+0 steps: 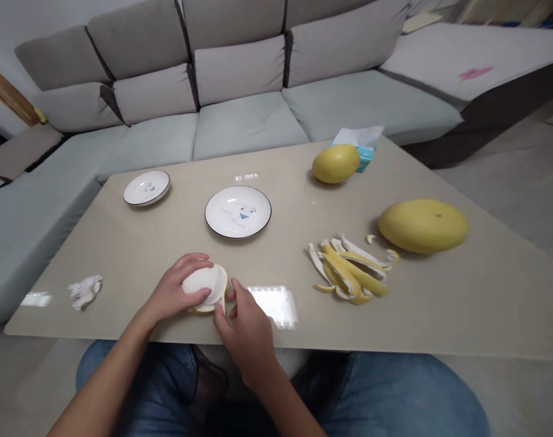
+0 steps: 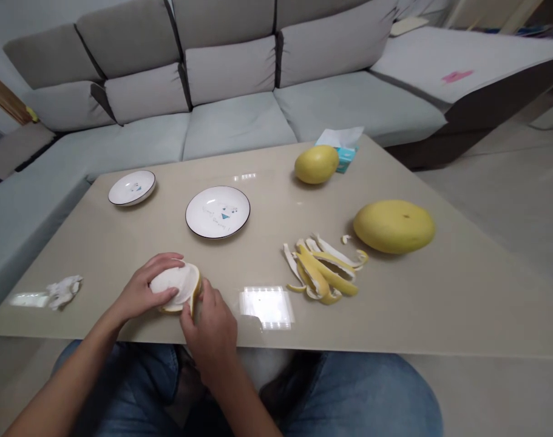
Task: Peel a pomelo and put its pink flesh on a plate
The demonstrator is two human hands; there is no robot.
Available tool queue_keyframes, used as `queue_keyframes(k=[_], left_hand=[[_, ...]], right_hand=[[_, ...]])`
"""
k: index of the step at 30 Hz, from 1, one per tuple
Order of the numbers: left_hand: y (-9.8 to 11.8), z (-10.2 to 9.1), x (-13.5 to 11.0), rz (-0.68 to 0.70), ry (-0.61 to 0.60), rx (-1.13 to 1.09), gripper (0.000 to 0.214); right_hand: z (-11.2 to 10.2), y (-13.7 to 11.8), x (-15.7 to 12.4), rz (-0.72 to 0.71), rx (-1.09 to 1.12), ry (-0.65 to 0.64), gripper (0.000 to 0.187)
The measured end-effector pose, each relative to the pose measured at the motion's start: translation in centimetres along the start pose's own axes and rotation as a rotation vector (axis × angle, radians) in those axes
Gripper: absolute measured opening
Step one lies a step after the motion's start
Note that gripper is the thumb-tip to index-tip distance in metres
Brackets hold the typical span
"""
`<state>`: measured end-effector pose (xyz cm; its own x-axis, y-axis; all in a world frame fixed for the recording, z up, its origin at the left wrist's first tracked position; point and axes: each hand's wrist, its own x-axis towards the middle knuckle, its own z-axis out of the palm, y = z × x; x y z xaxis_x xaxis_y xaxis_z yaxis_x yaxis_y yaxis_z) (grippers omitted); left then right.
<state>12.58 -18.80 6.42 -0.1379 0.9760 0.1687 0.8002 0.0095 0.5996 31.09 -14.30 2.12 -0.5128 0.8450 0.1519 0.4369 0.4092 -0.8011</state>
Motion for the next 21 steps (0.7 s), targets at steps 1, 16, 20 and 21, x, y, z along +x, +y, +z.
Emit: queue_keyframes(k=[1, 16, 20, 21], left_hand=[[-0.1, -0.1, 0.2, 0.003, -0.002, -0.004, 0.041], [-0.6, -0.2, 0.9, 0.004, -0.012, -0.067, 0.041], [-0.5, -0.1, 0.8, -0.007, -0.006, -0.06, 0.04], [-0.5, -0.1, 0.8, -0.01, -0.004, -0.057, 0.04]], right_hand=[[0.1, 0.0, 0.1, 0.001, 0.007, -0.013, 0.04], [1.0, -0.2, 1.4, -0.011, 0.01, -0.017, 0.039], [1.3, 0.1, 1.7, -0.018, -0.045, 0.037, 0.031], [1.3, 0.2, 1.8, -0.021, -0.049, 0.046, 0.031]])
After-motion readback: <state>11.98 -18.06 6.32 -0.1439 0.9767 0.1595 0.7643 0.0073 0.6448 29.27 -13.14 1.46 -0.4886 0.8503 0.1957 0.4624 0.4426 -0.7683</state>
